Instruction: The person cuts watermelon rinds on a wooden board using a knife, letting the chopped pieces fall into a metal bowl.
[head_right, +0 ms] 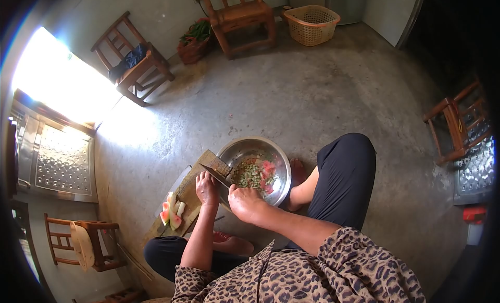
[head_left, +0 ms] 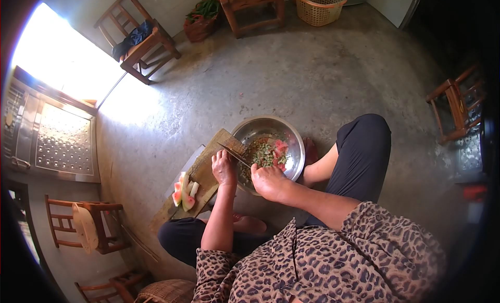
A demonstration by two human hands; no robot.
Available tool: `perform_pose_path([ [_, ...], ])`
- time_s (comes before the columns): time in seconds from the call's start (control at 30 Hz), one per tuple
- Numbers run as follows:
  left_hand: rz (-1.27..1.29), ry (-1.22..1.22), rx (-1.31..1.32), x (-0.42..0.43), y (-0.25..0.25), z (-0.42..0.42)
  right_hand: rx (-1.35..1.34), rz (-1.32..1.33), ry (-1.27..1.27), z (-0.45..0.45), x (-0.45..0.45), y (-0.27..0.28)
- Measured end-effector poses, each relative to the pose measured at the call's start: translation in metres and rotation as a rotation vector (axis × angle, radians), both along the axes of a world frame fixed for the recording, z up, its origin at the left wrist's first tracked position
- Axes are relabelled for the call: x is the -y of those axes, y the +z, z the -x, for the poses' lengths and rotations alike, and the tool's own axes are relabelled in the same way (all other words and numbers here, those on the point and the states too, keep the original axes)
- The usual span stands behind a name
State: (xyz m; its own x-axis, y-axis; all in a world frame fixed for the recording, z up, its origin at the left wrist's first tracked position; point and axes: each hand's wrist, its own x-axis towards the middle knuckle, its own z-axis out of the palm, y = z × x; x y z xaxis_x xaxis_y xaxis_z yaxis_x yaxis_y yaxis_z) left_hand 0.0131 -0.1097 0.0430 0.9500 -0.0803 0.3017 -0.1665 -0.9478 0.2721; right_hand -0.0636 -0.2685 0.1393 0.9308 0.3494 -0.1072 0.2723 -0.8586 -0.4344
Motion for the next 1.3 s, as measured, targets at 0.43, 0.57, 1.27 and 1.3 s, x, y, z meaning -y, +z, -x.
perform_pose_path([
  [0.43, 0.047, -0.016, 0.035, -0.004, -0.002, 0.005, -0.018, -0.140, -0.145, -0.028, -0.008, -0.024],
  [0.57, 0.046, -0.004, 0.022, -0.005, -0.002, 0.004, -0.073, -0.104, -0.079, -0.019, -0.002, -0.008],
  [1.27, 0.062, -0.007, 0.021, -0.003, -0.002, 0.005, -0.084, -0.066, -0.111, -0.033, -0.019, -0.027],
  [1.3, 0.070, -0.010, 0.034, -0.003, -0.002, 0.006, -0.083, -0.075, -0.132, -0.035, -0.020, -0.028],
])
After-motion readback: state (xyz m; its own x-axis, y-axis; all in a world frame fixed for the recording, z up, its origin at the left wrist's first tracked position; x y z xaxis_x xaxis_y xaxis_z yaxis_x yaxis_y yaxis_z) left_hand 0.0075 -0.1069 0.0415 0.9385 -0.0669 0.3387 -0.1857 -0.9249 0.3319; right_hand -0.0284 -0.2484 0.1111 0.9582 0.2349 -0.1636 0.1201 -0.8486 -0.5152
